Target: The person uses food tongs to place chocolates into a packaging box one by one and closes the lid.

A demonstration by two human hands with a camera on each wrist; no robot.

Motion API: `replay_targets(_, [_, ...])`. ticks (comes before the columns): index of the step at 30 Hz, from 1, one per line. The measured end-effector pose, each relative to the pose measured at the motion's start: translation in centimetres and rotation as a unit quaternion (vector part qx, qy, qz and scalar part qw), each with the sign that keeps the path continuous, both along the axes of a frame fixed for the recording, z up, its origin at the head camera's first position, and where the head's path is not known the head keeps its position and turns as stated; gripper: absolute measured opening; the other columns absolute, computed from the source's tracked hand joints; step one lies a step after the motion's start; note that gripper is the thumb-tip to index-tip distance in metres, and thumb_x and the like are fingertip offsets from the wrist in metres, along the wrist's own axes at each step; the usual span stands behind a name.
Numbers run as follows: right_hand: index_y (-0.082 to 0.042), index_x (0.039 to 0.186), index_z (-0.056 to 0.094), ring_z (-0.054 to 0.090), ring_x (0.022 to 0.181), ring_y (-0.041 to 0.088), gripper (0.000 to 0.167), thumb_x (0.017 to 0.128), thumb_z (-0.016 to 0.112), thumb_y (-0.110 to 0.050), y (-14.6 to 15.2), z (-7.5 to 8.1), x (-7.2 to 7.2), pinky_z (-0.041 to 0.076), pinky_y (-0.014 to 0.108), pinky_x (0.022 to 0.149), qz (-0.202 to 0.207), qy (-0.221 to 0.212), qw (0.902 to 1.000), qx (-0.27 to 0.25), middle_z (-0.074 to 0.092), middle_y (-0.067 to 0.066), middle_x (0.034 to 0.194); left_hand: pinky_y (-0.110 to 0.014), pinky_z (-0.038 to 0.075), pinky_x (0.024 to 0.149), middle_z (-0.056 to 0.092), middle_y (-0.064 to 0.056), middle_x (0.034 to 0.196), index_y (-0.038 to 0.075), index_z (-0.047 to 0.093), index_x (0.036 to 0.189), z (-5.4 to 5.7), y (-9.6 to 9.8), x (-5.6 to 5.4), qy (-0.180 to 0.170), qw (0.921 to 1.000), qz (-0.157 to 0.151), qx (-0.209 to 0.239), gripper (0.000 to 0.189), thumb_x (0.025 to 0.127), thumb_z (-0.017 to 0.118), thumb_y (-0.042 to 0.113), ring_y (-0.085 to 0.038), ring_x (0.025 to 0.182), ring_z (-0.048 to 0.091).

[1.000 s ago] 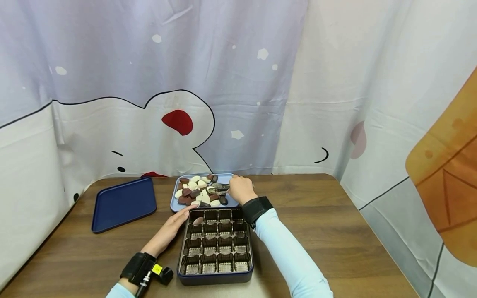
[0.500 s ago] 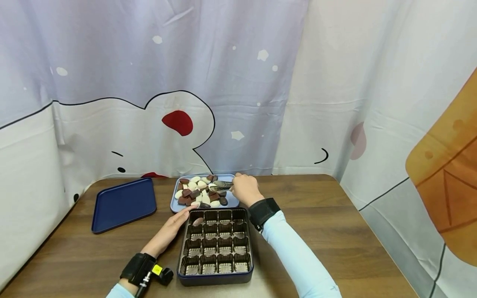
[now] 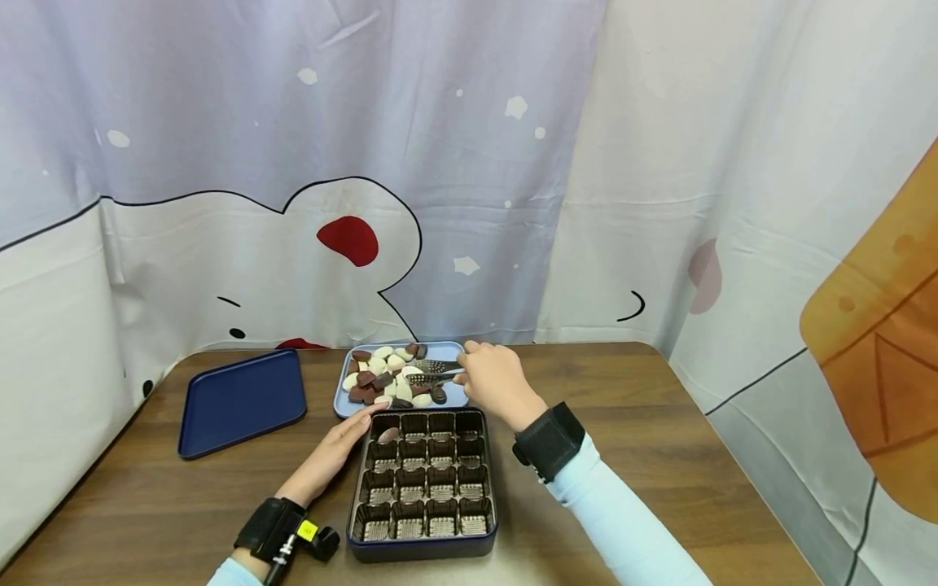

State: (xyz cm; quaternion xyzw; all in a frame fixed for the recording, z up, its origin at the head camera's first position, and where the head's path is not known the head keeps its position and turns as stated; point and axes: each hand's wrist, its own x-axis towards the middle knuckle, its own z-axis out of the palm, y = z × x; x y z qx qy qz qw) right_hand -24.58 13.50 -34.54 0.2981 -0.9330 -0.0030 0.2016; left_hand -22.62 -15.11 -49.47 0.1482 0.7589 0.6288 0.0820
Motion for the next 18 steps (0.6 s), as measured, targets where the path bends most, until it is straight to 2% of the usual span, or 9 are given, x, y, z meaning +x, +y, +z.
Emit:
replay_targets(3, [-0.011, 0.099, 0.078, 0.058, 0.069, 0.019, 0.019, 0.088, 0.082, -0.026, 0.3, 0.1, 0.7, 0.048, 0.028, 0.061, 0.012, 0.025, 0.9996, 0.005, 0.057, 0.000, 0.082, -0.064, 0.012, 0.129, 0.032, -0.015, 0.169, 0.012, 0.045, 0.158, 0.0, 0.0, 0.0, 0.004, 1.0000, -0.001, 0.003, 0.047, 0.115, 0.037, 0.029, -0.037, 0.160, 0.018])
replay_targets(8, [-0.011, 0.092, 0.075, 0.061, 0.071, 0.020, 0.018, 0.085, 0.084, -0.025, 0.6, -0.6, 1.5, 0.050, 0.030, 0.062, 0.028, 0.041, 0.9987, 0.014, 0.057, -0.001, 0.081, -0.063, 0.012, 0.129, 0.030, -0.015, 0.170, 0.012, 0.045, 0.158, 0.0, 0.0, 0.0, 0.003, 1.0000, -0.002, 0.002, 0.047, 0.115, 0.037, 0.029, -0.037, 0.160, 0.018])
replay_targets(12, [-0.012, 0.086, 0.073, 0.060, 0.069, 0.019, 0.017, 0.085, 0.084, -0.025, 0.8, -1.4, 2.0, 0.049, 0.030, 0.060, 0.039, 0.040, 0.9982, 0.020, 0.053, -0.002, 0.076, -0.063, 0.012, 0.129, 0.029, -0.016, 0.170, 0.013, 0.045, 0.158, 0.0, 0.0, 0.0, 0.002, 1.0000, 0.000, -0.004, 0.047, 0.115, 0.037, 0.030, -0.038, 0.160, 0.017])
replay_targets(18, [-0.012, 0.091, 0.076, 0.057, 0.066, 0.017, 0.014, 0.087, 0.083, -0.023, 0.8, -2.1, 2.4, 0.043, 0.026, 0.057, 0.050, 0.035, 0.9979, 0.022, 0.052, -0.003, 0.075, -0.064, 0.012, 0.129, 0.030, -0.015, 0.170, 0.013, 0.046, 0.158, 0.0, 0.0, 0.1, 0.004, 1.0000, 0.004, -0.005, 0.047, 0.115, 0.037, 0.030, -0.038, 0.160, 0.018])
